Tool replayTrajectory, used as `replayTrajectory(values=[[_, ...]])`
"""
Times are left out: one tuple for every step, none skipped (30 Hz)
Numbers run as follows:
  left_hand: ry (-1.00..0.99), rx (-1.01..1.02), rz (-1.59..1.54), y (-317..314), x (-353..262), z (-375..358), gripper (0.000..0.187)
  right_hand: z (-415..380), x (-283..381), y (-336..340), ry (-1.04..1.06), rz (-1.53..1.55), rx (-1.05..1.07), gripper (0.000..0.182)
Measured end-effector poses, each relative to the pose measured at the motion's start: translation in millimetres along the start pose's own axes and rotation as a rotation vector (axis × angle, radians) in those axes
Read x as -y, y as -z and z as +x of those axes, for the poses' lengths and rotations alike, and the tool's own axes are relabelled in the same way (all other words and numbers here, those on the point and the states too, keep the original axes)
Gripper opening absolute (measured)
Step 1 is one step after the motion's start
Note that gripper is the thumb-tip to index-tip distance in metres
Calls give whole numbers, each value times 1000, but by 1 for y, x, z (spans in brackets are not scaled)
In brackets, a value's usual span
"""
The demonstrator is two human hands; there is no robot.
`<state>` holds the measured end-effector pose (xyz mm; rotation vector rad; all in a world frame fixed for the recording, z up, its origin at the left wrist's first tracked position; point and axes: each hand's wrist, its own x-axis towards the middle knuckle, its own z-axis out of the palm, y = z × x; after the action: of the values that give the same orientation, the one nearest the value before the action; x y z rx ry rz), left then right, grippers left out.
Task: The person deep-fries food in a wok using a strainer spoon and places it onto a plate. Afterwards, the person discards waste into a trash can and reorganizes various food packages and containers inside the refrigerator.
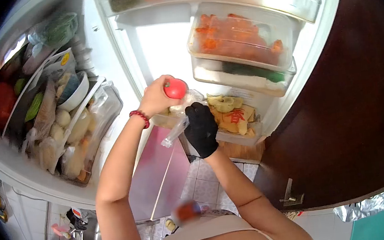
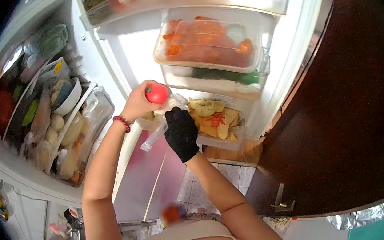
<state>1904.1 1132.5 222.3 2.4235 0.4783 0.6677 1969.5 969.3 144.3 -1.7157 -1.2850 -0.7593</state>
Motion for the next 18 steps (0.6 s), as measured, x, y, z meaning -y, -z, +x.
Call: replayTrajectory(values=[[24,-22,-129,0,3,2,69,0,0,1,-1,12,12,35],[-3,-131,-103,-1,6,2,69,0,1,0,-15,10,4,33],[24,-152,-219,-3,-1,0,69,-1,1,1,-42,-27,39,33],[52,-177,-333,-2,-6,-3,69,1,1,3,-64,-61,74,33],[84,-214,-442,2,-12,-10,70,1,4,2,-77,-84,109,32],[96,-237,-439,9,-24,-19,68,-2,1,-7,-74,-120,64,31],[135,-250,-459,13,-28,-29,71,-5,-3,-15,-62,-130,23,29],[198,-251,-579,23,-44,-45,73,-5,-1,-13,-31,-115,-7,27],[213,-238,-627,28,-46,-60,69,-5,-2,-11,0,-101,-38,24],[240,-249,-667,34,-48,-73,68,-6,-4,-11,5,-135,-41,21],[259,-256,-713,42,-46,-85,68,-5,-7,-13,8,-177,-47,19],[273,-297,-696,51,-41,-97,68,0,-4,-9,-26,-209,43,17],[284,-330,-681,58,-36,-107,67,5,-3,-5,-64,-250,131,17],[318,-381,-646,67,-30,-117,68,5,-6,-4,-3,-235,71,17],[346,-456,-559,75,-21,-127,71,5,-9,-4,53,-225,8,17],[372,-528,-471,83,-11,-136,73,5,-12,-4,56,-198,-20,19],[395,-600,-379,90,-2,-145,75,5,-17,-6,103,-159,-65,19],[382,-679,-326,96,7,-152,75,7,-17,-4,98,-183,-43,19]])
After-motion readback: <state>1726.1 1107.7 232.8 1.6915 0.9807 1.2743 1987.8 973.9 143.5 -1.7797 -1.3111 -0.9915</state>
